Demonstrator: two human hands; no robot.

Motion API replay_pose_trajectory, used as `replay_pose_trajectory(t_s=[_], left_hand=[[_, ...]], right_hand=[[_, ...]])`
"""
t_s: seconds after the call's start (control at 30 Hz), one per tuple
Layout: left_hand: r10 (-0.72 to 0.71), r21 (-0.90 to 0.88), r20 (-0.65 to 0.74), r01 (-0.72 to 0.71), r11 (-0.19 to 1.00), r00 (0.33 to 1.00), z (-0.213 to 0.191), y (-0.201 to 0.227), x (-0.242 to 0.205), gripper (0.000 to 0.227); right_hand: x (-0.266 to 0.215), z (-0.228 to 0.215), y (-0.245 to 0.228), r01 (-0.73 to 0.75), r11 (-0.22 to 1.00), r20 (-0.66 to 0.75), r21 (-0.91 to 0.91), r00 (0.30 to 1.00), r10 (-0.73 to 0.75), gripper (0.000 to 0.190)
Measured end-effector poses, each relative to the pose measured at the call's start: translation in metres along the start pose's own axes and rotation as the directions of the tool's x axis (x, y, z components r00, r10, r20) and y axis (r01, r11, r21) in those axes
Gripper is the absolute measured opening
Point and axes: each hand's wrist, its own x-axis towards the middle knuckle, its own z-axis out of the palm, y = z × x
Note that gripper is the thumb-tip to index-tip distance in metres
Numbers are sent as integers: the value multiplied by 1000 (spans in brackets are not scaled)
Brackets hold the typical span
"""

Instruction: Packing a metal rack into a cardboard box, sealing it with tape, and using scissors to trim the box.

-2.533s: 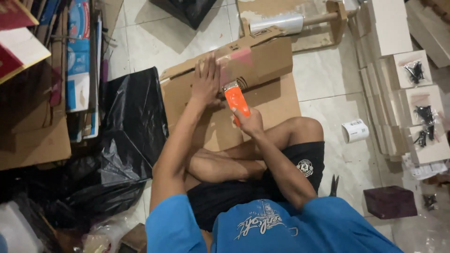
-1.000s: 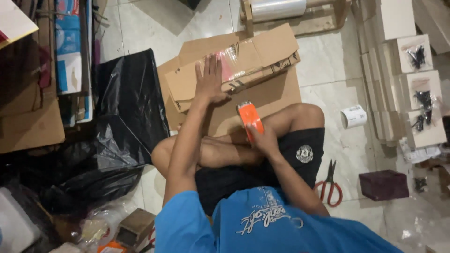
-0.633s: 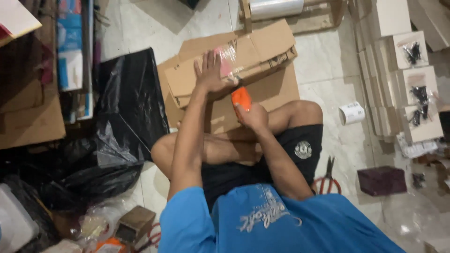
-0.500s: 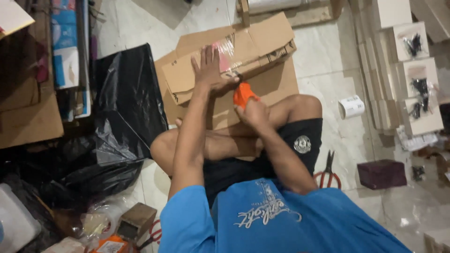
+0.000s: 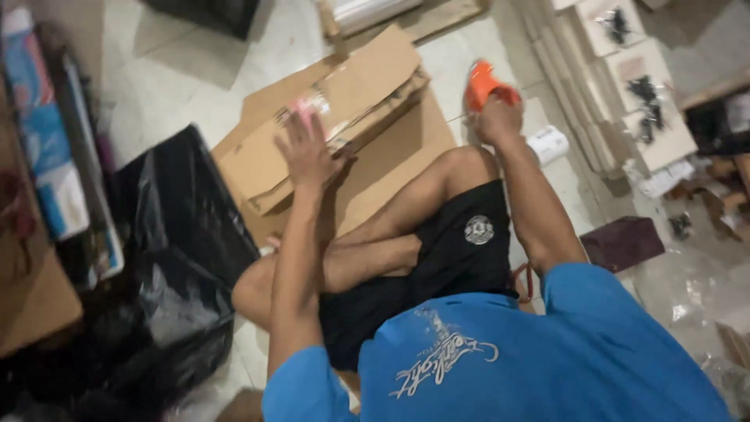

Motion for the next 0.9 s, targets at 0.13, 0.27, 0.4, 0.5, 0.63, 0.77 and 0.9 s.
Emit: replay_pose_trajectory(t_s=[0.13,0.27,0.4,0.5,0.63,0.77,0.9], left_hand=[[33,83,-15,-31,996,999,25,-1,-2,141],[66,-54,173,-58,997,983,-31,25,20,145],[204,-272,304,-120,955,931,-31,72,78,134],[301,-338,259,-206,918,918,-49,117,121,122],[441,-339,284,-341,877,851,-61,144,188,81],[628,-238,117,-592,770,769,-18,147,218,65],[660,-296,-142,-668,683,738,-59,115,200,45]], right_hand=[[-28,14,10,-75,985,83,153,995,63,53],[-112,-25,20,51,941,-193,334,981,15,47],[-220,-27,66,-237,959,152,154,965,214,46],[-299,-10,84,-354,935,427,29,850,309,38],[-350,20,91,-406,908,577,-98,721,385,57],[-375,-13,65,-590,801,444,99,747,495,40],[-389,-10,81,-642,766,621,-42,583,523,58]])
